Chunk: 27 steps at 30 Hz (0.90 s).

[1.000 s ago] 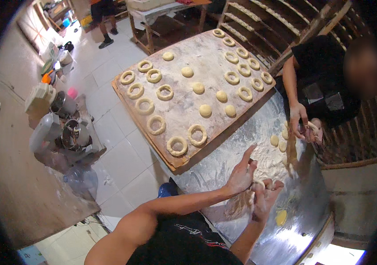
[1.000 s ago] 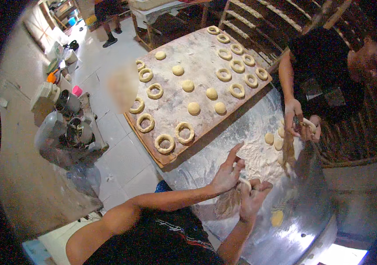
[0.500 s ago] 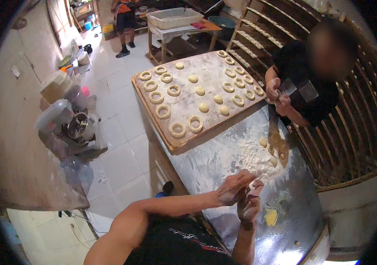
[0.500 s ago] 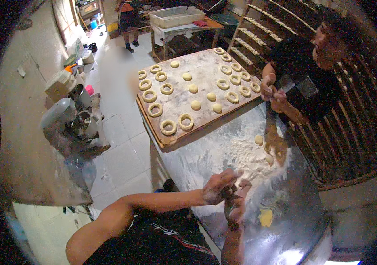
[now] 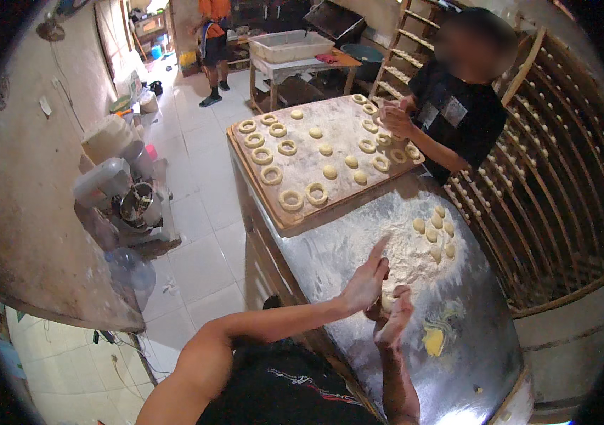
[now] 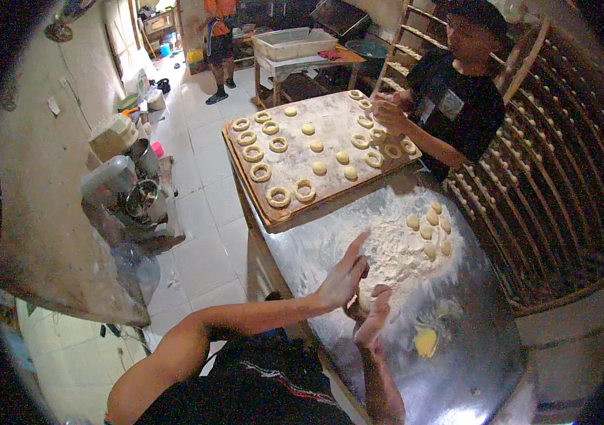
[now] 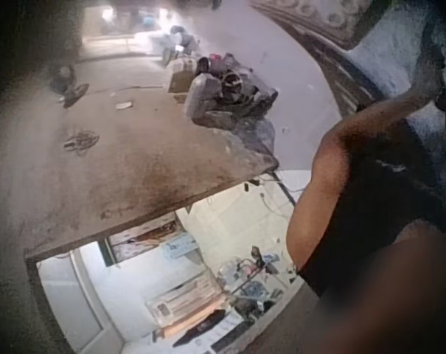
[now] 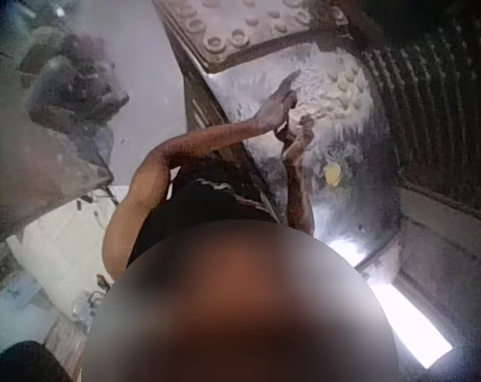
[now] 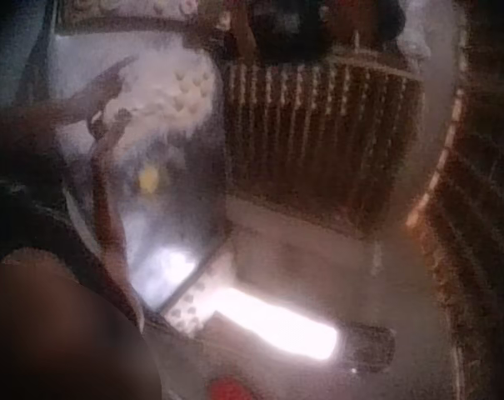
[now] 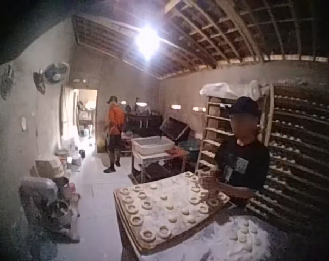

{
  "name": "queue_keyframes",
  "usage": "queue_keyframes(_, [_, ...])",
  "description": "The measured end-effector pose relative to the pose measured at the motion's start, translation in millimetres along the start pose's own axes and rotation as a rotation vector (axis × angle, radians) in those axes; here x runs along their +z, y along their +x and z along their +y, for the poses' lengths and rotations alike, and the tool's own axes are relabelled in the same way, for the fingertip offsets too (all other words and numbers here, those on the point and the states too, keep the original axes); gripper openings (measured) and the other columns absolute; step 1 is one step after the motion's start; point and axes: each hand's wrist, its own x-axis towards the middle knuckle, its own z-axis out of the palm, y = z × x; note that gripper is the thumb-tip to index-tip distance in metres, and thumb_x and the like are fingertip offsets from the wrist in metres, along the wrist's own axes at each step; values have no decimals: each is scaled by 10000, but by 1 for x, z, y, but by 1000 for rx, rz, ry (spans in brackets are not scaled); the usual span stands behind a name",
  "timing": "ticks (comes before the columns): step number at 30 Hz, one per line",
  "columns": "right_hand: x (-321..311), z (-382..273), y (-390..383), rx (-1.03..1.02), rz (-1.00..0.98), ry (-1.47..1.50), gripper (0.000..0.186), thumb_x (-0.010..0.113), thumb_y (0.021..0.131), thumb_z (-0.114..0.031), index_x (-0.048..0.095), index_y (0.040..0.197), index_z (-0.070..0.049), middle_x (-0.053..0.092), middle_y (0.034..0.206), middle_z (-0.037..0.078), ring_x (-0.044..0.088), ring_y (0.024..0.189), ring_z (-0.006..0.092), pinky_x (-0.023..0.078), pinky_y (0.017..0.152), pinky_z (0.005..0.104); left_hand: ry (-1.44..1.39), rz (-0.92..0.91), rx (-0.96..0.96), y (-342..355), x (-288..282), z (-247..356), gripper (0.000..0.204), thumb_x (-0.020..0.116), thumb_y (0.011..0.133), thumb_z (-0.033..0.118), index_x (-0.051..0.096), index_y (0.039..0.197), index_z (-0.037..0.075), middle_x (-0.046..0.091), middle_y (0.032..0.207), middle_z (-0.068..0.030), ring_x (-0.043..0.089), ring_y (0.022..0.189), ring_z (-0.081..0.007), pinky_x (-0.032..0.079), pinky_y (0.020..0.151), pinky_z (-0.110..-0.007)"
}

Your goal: The person shapes small dough balls into rings by hand and places them on a wooden board. Another person works alongside, also shaping dough. The camera wearer briefly moves a wooden rack and returns to shaping dough.

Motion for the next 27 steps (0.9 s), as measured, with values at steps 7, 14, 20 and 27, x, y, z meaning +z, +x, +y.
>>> queue_keyframes(7, [27,6,19,-26,-62,117,187,418,943,-350,367,987,-176,385,642,-48,350,487,91,305,473,251,-300,73,-26,18,-20,14,389,439,1007,264,471,1346,75,539,934,-19,524,911,-134,444,805,-294])
queue_keyframes(14, [75,12,51,-32,-229,56,281,465,872,-381,320,996,-175,326,831,-31,331,599,74,290,547,229,459,-13,947,47,-81,16,376,506,905,54,461,1279,54,488,849,-55,495,725,-184,459,643,-323])
queue_keyframes(20, [130,41,92,165,-223,-125,301,344,943,-454,347,1031,-166,392,728,-27,382,531,86,294,458,241,127,85,103,76,-127,24,355,452,1009,192,457,1318,18,494,899,-26,468,786,-151,429,765,-272])
queue_keyframes(27, [208,51,150,-37,-268,-49,226,405,925,-253,365,1065,-79,415,958,47,428,846,113,400,726,261,-6,222,25,123,-198,13,482,418,1011,325,369,1406,54,578,862,-91,577,809,-175,472,728,-297])
